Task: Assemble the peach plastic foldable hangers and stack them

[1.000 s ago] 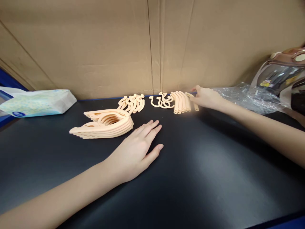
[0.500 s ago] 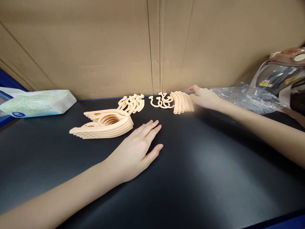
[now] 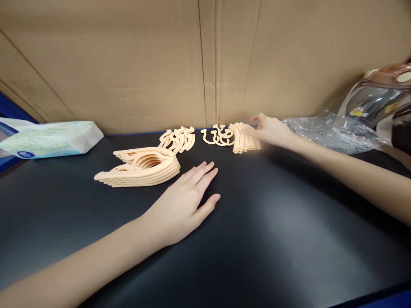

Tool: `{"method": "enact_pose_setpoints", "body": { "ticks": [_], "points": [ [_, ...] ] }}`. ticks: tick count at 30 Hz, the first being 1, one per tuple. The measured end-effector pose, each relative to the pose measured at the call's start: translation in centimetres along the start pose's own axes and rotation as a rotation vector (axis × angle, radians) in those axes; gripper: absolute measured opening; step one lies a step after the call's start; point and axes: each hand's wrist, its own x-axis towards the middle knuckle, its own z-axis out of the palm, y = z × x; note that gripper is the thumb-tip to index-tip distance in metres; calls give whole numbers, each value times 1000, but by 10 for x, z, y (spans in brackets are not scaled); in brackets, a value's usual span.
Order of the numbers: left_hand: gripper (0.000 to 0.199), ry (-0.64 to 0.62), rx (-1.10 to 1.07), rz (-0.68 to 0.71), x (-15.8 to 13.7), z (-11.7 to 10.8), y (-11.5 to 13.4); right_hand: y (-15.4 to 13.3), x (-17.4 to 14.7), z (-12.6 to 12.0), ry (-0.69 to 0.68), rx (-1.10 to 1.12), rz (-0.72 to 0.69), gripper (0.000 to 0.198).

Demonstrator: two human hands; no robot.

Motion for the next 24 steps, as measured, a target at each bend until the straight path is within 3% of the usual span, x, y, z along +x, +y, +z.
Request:
{"method": "enact_pose_setpoints", "body": {
  "ticks": [24],
  "points": [
    [58, -3, 29, 11, 0, 1, -1, -2, 0, -1, -10, -52, 41, 57]
  ]
}}
